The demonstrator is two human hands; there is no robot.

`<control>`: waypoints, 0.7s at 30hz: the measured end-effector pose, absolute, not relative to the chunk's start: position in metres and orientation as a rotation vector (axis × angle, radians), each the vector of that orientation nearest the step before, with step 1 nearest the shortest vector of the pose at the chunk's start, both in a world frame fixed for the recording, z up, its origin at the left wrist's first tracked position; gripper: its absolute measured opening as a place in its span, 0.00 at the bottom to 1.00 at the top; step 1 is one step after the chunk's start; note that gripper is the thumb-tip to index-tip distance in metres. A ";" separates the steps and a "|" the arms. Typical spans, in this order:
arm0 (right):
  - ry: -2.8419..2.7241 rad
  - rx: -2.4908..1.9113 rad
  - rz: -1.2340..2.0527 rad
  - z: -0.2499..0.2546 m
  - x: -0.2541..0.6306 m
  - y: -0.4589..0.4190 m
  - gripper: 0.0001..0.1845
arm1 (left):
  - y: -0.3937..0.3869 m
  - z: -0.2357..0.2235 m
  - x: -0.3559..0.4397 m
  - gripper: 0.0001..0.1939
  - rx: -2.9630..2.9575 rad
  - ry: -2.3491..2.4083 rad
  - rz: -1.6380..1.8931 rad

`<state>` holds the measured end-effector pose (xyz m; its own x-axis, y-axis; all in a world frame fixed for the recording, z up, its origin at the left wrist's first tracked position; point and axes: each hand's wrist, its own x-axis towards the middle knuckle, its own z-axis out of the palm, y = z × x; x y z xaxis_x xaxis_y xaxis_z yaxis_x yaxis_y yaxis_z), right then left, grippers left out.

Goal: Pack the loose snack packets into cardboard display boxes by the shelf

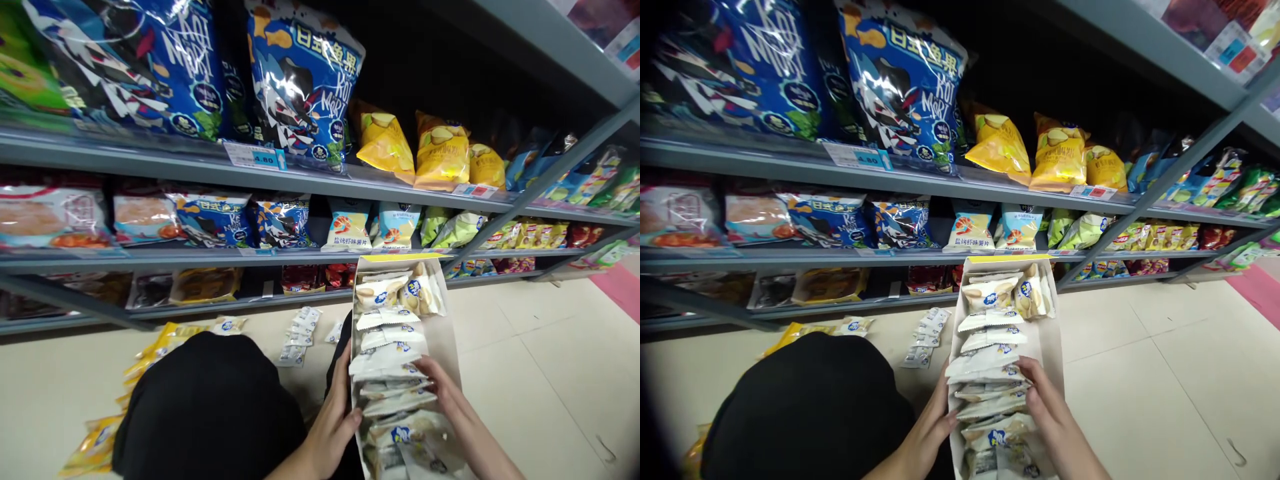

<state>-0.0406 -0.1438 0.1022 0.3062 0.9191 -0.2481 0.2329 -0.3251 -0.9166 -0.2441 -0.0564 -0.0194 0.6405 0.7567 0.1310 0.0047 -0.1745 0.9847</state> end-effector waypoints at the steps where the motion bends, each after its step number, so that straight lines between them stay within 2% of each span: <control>1: -1.035 -1.818 1.078 0.106 -0.036 -0.144 0.33 | -0.058 -0.020 -0.244 0.41 1.626 0.614 0.760; 5: -1.187 -1.860 1.200 0.121 -0.025 -0.137 0.36 | -0.061 -0.025 -0.242 0.41 1.635 0.517 0.783; 9: -1.253 -1.862 1.341 0.132 -0.029 -0.124 0.33 | -0.055 -0.029 -0.243 0.43 1.634 0.423 0.764; 13: -1.441 -1.898 1.338 0.143 -0.034 -0.123 0.29 | -0.051 -0.036 -0.245 0.43 1.681 0.361 0.820; 15: -1.545 -2.027 1.212 0.152 -0.031 -0.128 0.24 | -0.050 -0.038 -0.245 0.43 1.698 0.355 0.799; 18: -1.525 -2.189 0.836 0.168 -0.019 -0.127 0.18 | -0.052 -0.036 -0.247 0.44 1.697 0.355 0.766; 21: -1.539 -1.996 0.518 0.178 -0.007 -0.108 0.15 | -0.052 -0.030 -0.249 0.44 1.666 0.346 0.731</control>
